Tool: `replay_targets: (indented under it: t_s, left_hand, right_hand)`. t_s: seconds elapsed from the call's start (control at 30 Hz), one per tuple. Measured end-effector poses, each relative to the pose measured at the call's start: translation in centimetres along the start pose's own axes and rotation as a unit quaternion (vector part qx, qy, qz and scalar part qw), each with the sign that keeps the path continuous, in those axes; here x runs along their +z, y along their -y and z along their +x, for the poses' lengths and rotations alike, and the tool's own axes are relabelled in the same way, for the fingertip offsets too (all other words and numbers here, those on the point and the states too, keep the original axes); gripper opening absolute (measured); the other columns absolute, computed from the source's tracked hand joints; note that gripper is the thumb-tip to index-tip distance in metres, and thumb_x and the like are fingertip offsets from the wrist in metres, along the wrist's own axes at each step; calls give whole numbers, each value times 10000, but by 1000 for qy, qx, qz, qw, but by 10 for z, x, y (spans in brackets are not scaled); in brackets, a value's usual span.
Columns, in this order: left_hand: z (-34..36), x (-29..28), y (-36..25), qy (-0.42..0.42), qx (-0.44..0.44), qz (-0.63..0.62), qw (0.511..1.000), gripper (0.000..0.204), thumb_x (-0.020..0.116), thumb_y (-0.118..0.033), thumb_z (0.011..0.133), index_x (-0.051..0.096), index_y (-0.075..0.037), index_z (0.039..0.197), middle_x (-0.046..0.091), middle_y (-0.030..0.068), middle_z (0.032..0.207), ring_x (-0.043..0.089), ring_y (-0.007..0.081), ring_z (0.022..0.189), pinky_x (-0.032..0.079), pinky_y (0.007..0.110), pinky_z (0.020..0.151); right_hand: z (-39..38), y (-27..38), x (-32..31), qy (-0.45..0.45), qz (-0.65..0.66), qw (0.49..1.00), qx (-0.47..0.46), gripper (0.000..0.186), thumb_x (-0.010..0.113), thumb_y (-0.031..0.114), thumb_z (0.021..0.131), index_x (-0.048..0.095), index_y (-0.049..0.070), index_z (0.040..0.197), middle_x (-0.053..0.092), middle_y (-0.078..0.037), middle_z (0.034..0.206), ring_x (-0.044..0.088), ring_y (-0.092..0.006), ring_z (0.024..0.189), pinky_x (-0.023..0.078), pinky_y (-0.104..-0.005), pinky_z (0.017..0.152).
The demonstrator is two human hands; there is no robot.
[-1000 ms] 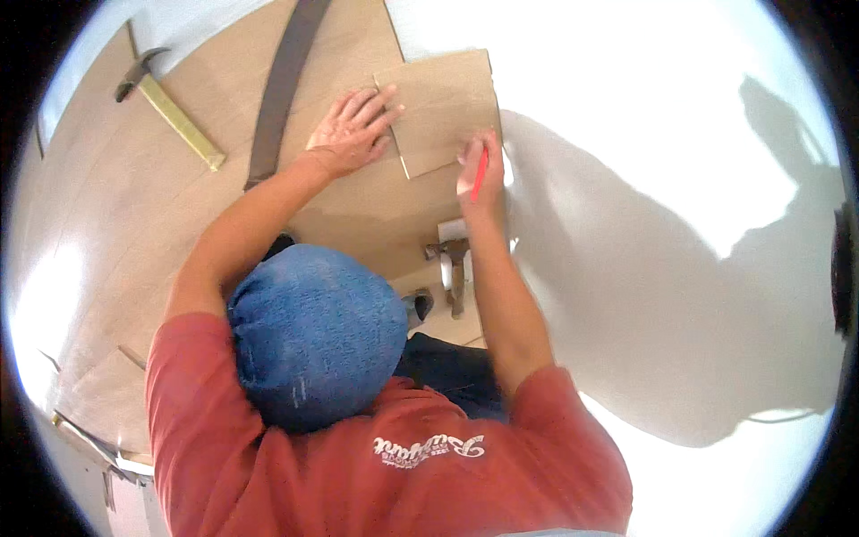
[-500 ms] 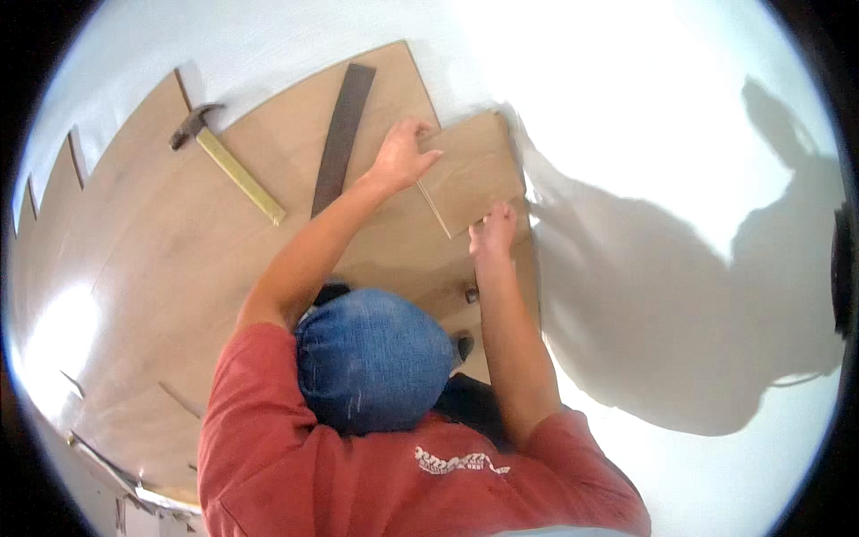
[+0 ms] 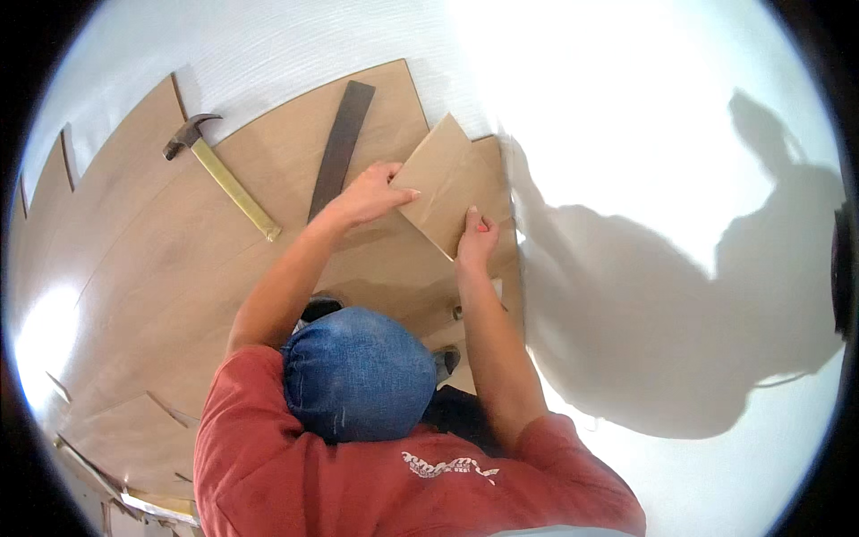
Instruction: The person installs laminate flooring by tapping planks into place using a hammer and a tapping block, then marks and measures a plank for cutting using a square and a pencil.
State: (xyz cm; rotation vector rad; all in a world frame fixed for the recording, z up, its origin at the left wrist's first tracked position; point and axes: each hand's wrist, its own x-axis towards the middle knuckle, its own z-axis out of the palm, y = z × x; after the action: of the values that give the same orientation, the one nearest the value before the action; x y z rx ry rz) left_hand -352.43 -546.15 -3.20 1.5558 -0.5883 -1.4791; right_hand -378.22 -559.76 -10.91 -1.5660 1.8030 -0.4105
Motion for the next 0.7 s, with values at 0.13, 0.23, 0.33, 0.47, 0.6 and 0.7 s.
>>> replay_targets:
  t_s: [0.13,0.23,0.33,0.47,0.6,0.7]
  left_hand:
    - [-19,-26,-15,-104,2,-180,978,405,676,-189,976,607,2,1326,681,73,1126,648,153,996,541,304,853]
    - [7,-57,-13,-267,25,-223,937,339,653,-233,1008,622,9,1243,664,53,1026,613,138,887,530,318,788]
    - [57,-113,-39,-384,68,-247,887,395,607,-328,1048,622,28,1219,654,42,955,577,100,858,515,320,772]
    - [158,-204,-8,-382,185,-292,857,416,541,-330,1074,597,22,1288,699,123,1159,677,217,1037,572,382,877]
    - [199,-204,-45,-515,99,-183,832,441,554,-330,1055,604,11,1330,663,175,1198,642,276,1027,546,454,870]
    - [217,-214,-39,-482,125,-262,827,501,545,-365,1053,562,3,1393,653,208,1258,632,324,1110,542,487,905]
  right_hand:
    - [-45,48,3,49,160,977,-132,449,685,269,1010,507,-36,1287,575,-84,1117,564,-180,1017,492,-319,907]
    - [-29,42,2,107,94,968,-207,403,659,211,1022,497,-14,1315,578,-109,1213,551,-200,1123,464,-361,975]
    - [-6,22,1,43,-107,944,-309,386,699,177,969,506,11,1258,581,-184,1234,554,-330,1152,430,-458,1022]
    - [20,5,5,24,-171,891,-420,379,731,152,908,498,49,1189,575,-236,1251,532,-444,1152,430,-539,996]
    - [23,2,13,4,-189,887,-421,377,723,148,911,493,52,1194,575,-231,1247,536,-427,1105,426,-550,953]
    - [20,3,12,5,-163,873,-460,394,735,119,893,487,56,1192,567,-226,1260,540,-420,1096,448,-540,932]
